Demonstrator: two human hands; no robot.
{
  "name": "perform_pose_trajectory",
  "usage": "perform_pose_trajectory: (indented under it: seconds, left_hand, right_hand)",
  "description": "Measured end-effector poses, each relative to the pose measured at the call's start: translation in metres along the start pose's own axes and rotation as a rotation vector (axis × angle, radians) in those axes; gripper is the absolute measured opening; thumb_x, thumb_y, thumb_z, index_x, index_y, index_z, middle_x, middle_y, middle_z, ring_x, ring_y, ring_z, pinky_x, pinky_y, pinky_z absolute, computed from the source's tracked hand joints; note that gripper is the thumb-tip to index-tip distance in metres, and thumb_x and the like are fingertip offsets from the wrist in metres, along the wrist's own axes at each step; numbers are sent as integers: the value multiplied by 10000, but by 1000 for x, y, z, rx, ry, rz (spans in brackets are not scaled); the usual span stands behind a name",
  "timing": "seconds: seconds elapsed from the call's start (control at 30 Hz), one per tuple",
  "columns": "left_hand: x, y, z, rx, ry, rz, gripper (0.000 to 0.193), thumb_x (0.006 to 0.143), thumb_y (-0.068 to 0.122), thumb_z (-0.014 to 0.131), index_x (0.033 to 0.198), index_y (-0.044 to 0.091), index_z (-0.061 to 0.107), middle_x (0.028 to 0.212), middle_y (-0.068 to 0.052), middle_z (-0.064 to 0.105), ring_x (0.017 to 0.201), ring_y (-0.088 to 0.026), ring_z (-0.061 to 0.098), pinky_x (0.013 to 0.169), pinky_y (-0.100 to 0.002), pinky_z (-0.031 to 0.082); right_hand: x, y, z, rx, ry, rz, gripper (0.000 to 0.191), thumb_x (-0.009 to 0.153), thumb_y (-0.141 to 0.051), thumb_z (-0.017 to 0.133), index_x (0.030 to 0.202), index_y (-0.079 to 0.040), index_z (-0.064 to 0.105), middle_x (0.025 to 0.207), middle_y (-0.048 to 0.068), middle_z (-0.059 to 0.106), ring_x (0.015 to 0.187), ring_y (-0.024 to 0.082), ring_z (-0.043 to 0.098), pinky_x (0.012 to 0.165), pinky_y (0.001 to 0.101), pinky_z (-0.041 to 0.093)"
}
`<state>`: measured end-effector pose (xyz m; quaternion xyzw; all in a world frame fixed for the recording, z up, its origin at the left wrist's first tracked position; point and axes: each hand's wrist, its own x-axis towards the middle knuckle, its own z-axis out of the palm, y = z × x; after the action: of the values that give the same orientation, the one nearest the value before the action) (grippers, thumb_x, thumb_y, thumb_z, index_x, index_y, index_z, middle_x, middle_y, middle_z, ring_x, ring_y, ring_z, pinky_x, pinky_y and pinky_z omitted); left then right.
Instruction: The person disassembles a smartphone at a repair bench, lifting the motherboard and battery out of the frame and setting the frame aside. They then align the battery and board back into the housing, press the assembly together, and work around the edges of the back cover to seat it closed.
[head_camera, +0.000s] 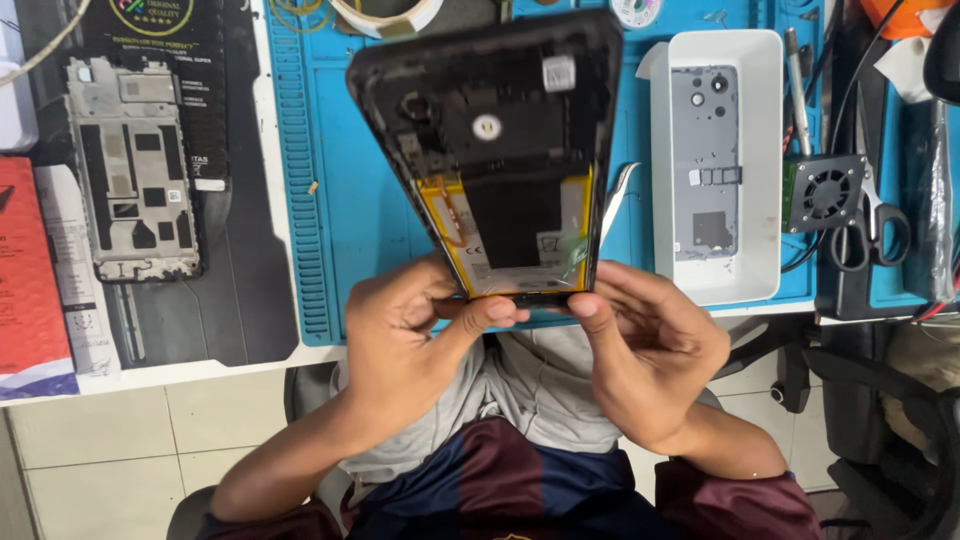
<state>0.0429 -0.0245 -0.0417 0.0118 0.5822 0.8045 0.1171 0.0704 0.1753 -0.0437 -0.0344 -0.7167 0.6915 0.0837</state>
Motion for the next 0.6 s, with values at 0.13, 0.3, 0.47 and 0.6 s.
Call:
perform_pose_trajectory:
  seconds: [0.13, 0.3, 0.47, 0.6]
  left_hand:
    - [7, 3, 3, -39, 11, 37, 156, 986, -14, 704, 1095, -114, 657, 1052, -198, 771, 955, -237, 789, 866, -349, 686]
    - [10, -3, 4, -111, 27, -8, 166, 982, -3, 689, 1097, -120, 664, 1042, -197, 776, 937, -235, 789, 843, -348, 685]
    - [10, -9, 2, -40, -17, 60, 181, 991, 1, 712, 1131, -109, 678, 1052, -188, 787, 966, -219, 781, 868, -334, 656]
    - [8, -9, 2, 53, 22, 166, 416, 952, -10, 762, 1290, -69, 528, 1180, -154, 720, 1112, -207, 723, 975, -336, 602]
  right_hand:
    - [4, 2, -4, -24, -34, -31, 299, 1006, 20, 714, 1292, 76, 648, 1148, 157, 732, 1021, 136, 716, 903, 247, 602]
    - [14, -7, -9, 2, -162, -15, 295, 967, 75, 726, 1257, 69, 671, 1124, 157, 689, 927, 102, 629, 743, 191, 508]
    - [20, -4, -10, 91, -171, 21, 239, 966, 113, 714, 1201, 71, 698, 1081, 153, 694, 932, 117, 637, 771, 203, 513]
    - [19, 1, -9, 84, -145, 56, 241, 933, 114, 729, 1170, 73, 714, 1079, 152, 703, 899, 116, 621, 735, 206, 499]
